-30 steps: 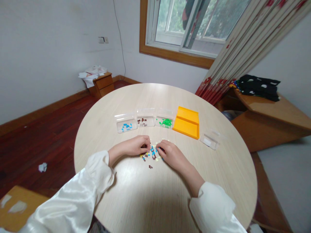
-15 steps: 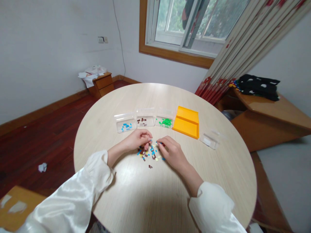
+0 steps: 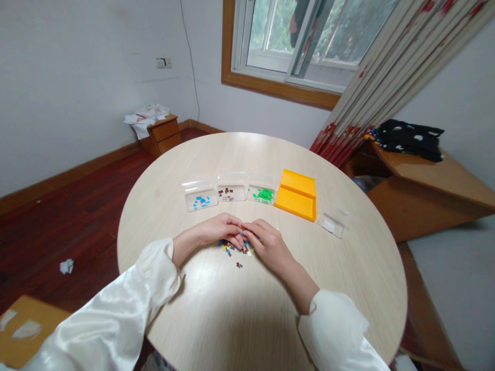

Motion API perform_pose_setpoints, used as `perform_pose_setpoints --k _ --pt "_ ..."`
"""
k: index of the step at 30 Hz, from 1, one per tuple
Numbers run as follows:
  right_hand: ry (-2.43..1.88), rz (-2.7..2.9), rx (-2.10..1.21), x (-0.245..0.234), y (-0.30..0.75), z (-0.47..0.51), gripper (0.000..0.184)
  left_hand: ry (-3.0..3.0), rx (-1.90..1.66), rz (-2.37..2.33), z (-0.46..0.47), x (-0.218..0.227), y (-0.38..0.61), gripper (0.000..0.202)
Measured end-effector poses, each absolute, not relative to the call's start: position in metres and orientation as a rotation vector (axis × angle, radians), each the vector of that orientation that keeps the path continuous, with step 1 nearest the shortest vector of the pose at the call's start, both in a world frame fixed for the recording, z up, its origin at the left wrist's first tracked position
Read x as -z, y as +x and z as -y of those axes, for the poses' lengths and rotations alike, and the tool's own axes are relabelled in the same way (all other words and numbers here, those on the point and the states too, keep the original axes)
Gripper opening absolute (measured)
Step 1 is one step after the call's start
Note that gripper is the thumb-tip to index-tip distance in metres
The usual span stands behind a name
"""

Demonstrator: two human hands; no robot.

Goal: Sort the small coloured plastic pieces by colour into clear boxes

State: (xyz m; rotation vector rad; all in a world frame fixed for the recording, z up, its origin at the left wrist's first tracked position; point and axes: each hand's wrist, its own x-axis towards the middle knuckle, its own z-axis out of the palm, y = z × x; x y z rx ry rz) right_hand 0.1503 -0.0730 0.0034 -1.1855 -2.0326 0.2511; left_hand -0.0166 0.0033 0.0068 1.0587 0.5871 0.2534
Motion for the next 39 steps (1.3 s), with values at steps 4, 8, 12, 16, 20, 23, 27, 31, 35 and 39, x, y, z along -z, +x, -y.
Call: perform_pose_setpoints --k 4,8,12,16,20,23,27,31,35,39 --pt "-1.196 2.057 -0.246 -0.002 0.150 0.073 0.029 0.997 -0.287 -0.574 -0.003 -0.009 -0.015 0.011" --pt "-1.116 2.053 -0.215 -0.003 0.152 0.073 0.034 0.947 -0.317 -0.551 -0.005 -0.012 -0.017 0.011" --pt "-1.209 1.983 -0.175 -0.004 0.159 0.071 0.033 0.923 -0.349 -0.563 -0.010 -0.012 -0.021 0.013" --pt "-1.380 1.943 -0.139 -0.003 0.167 0.066 0.024 0.947 -0.442 -0.623 -0.015 -0.011 -0.024 0.007" --pt "-1.476 1.989 -0.178 -0.001 0.166 0.065 0.015 0.986 -0.498 -0.644 -0.016 -0.012 -0.025 0.010" --pt "-1.538 2.046 -0.222 -0.001 0.164 0.065 0.012 1.023 -0.502 -0.627 -0.014 -0.014 -0.024 0.015" --pt "-1.622 2.064 -0.245 0.001 0.163 0.064 0.010 1.084 -0.468 -0.628 -0.013 -0.014 -0.024 0.019" --pt "-1.647 2.068 -0.207 0.003 0.163 0.064 0.011 1.062 -0.425 -0.621 -0.014 -0.010 -0.024 0.028" --pt "-1.661 2.073 -0.196 0.004 0.163 0.064 0.010 1.057 -0.403 -0.606 -0.012 -0.012 -0.024 0.034" --pt "-1.690 2.091 -0.193 0.004 0.162 0.064 0.010 1.027 -0.385 -0.632 -0.010 -0.018 -0.023 0.033"
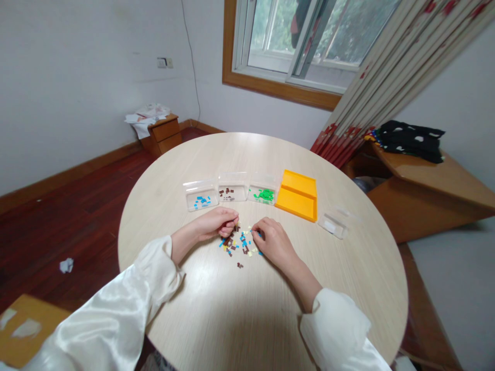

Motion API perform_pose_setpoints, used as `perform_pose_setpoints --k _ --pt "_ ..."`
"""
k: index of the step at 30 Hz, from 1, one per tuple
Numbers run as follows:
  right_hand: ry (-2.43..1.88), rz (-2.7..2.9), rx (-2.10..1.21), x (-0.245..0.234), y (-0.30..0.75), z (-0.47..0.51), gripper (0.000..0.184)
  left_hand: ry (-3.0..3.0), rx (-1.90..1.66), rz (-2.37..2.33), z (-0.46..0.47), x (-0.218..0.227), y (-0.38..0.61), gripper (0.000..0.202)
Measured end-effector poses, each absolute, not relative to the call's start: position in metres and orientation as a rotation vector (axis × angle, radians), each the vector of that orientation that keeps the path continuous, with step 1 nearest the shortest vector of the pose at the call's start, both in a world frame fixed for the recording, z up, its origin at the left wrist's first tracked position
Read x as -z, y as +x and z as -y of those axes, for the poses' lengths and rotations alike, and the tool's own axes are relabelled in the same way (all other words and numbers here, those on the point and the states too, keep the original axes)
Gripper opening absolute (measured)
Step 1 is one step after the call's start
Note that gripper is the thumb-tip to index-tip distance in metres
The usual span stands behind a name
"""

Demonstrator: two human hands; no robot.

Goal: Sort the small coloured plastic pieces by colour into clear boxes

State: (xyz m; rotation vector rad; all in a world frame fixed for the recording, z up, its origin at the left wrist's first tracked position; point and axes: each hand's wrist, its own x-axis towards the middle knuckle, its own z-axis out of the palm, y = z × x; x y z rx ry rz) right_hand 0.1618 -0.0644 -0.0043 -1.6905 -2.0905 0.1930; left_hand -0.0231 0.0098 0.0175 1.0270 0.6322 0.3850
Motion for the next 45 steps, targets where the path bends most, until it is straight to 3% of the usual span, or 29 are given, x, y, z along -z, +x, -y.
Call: perform_pose_setpoints --k 6,16,24,36,40,45 --pt "-1.565 1.996 -0.152 0.000 0.159 0.066 0.012 0.971 -0.370 -0.616 -0.010 -0.017 -0.022 0.017" --pt "-1.169 2.001 -0.144 -0.007 0.149 0.070 0.018 1.068 -0.248 -0.583 -0.009 -0.013 -0.025 0.031" --pt "-1.103 2.033 -0.132 -0.010 0.147 0.071 0.018 1.173 -0.271 -0.585 -0.010 -0.012 -0.025 0.038" --pt "-1.130 1.973 -0.289 -0.010 0.145 0.074 0.020 1.300 -0.251 -0.531 -0.010 -0.020 -0.030 0.029" --pt "-1.180 1.981 -0.242 -0.012 0.149 0.074 0.015 1.392 -0.489 -0.649 -0.020 -0.025 -0.038 0.021" --pt "-1.239 2.083 -0.323 -0.013 0.157 0.073 0.016 1.798 -0.928 -1.223 -0.045 -0.028 -0.057 0.015"
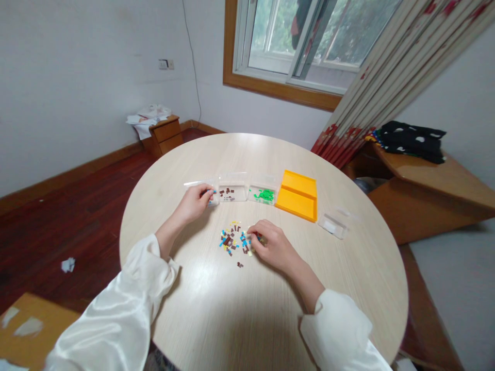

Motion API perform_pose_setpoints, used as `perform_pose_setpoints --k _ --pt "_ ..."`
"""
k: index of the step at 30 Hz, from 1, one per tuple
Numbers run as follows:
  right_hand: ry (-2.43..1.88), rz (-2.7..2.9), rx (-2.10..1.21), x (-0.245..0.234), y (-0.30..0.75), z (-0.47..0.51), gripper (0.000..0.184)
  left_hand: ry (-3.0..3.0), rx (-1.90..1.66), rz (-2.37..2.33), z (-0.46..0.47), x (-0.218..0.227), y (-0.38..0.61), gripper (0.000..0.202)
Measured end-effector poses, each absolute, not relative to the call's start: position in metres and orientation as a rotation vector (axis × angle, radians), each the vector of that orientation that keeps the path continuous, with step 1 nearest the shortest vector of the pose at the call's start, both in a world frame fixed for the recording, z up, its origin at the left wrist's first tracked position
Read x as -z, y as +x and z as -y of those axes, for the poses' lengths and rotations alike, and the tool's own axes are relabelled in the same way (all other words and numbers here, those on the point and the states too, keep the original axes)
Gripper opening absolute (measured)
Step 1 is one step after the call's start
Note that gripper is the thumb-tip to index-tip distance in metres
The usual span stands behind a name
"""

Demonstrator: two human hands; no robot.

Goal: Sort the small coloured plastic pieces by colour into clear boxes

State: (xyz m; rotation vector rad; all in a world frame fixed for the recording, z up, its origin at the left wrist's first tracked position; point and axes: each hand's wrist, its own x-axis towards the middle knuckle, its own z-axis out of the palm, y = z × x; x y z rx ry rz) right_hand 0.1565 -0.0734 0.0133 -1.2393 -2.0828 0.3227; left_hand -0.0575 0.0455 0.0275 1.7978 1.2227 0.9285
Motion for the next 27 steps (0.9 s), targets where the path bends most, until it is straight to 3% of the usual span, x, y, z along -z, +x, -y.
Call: perform_pose_setpoints --k 6,14,27 --pt "-1.219 2.294 -0.425 -0.010 0.159 0.073 0.021 2.211 -0.868 -1.620 -0.058 -0.013 -0.068 0.022" --pt "-1.254 2.344 -0.455 -0.009 0.158 0.074 0.024 2.397 -0.722 -1.692 -0.061 0.004 -0.072 0.025" --pt "-1.265 2.344 -0.443 -0.009 0.159 0.073 0.011 2.454 -0.646 -1.725 -0.055 -0.002 -0.071 0.031"
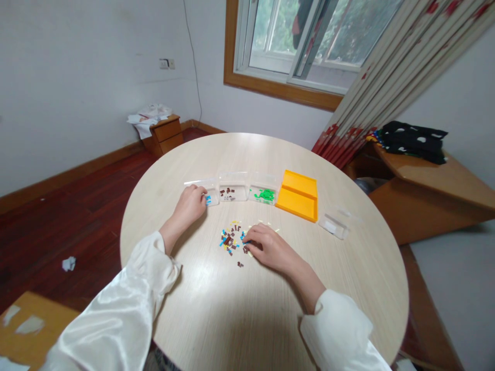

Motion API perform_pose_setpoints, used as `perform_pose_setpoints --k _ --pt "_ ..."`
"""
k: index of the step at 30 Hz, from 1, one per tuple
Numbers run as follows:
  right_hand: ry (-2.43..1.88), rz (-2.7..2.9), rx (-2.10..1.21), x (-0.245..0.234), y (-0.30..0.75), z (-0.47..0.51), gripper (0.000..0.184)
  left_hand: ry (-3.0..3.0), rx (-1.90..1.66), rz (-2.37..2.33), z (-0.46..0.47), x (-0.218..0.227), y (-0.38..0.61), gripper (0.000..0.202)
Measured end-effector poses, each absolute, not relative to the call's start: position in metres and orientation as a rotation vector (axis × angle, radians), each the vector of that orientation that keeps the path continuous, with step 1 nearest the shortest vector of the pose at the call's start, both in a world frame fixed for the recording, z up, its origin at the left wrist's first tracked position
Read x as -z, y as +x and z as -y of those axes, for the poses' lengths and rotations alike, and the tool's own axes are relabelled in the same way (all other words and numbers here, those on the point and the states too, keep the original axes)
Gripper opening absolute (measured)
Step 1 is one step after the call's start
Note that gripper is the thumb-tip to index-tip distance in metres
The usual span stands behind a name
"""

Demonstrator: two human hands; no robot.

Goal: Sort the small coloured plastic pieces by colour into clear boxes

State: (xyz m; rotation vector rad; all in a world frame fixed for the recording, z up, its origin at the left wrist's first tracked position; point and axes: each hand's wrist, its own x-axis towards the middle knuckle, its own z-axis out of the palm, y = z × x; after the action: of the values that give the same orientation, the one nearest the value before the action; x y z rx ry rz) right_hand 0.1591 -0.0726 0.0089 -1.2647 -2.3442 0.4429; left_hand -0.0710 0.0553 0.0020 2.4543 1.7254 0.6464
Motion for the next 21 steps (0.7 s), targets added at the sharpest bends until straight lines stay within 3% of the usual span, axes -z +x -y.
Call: perform_pose_setpoints --k 9,21 --pt "-1.237 2.363 -0.420 -0.006 0.158 0.071 0.005 2.350 -0.836 -1.602 -0.046 -0.015 -0.063 0.026" --pt "-1.279 2.328 -0.417 -0.007 0.156 0.073 0.017 2.056 -1.022 -1.501 -0.038 -0.025 -0.055 0.031"
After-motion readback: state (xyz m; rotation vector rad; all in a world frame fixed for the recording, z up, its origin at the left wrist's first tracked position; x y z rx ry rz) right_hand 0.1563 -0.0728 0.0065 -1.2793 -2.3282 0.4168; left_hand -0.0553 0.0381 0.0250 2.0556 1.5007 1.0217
